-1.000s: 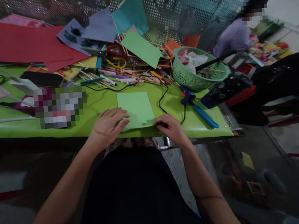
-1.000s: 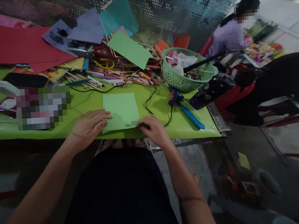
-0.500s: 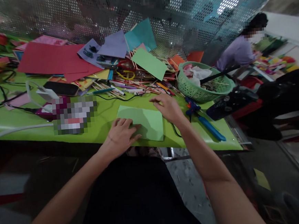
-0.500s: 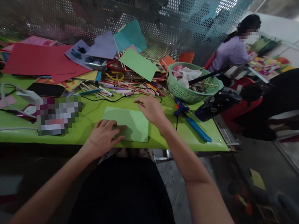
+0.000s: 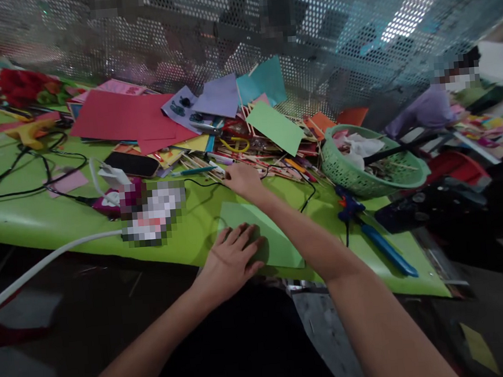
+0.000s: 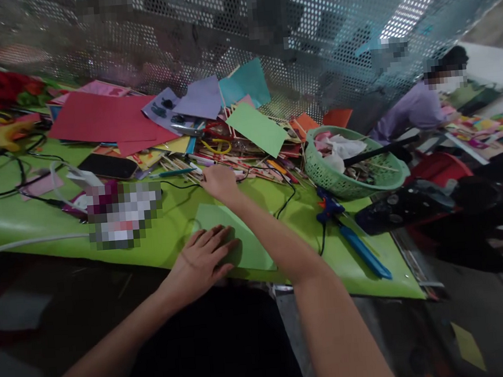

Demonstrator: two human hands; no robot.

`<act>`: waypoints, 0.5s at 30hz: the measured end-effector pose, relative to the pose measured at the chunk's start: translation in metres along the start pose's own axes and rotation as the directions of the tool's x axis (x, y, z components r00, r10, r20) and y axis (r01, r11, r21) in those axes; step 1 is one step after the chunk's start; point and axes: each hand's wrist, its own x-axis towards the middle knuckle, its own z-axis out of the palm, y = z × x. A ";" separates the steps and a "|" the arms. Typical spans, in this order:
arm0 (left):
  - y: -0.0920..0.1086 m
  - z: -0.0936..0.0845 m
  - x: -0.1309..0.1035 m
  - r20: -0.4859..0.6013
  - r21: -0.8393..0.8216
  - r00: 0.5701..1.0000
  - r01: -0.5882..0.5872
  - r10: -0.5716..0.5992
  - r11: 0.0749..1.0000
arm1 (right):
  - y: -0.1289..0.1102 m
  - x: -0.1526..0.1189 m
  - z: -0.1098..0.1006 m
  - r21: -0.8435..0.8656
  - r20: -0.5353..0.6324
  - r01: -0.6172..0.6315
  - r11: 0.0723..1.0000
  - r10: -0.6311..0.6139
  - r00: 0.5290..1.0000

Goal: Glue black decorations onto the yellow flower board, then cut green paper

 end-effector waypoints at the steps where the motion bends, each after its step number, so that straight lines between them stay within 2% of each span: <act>1: -0.001 -0.001 0.000 0.001 -0.008 1.000 -0.003 0.003 1.000 | -0.001 0.002 0.002 -0.011 0.003 -0.001 1.000 0.001 1.000; 10: -0.005 -0.004 0.001 0.041 -0.034 0.999 0.005 -0.004 0.999 | 0.001 0.003 0.003 -0.024 0.033 0.048 0.999 -0.047 0.998; 15: -0.006 -0.005 0.004 0.017 -0.039 1.000 -0.002 0.003 0.999 | 0.006 0.004 -0.007 0.006 0.044 0.079 0.997 -0.080 0.996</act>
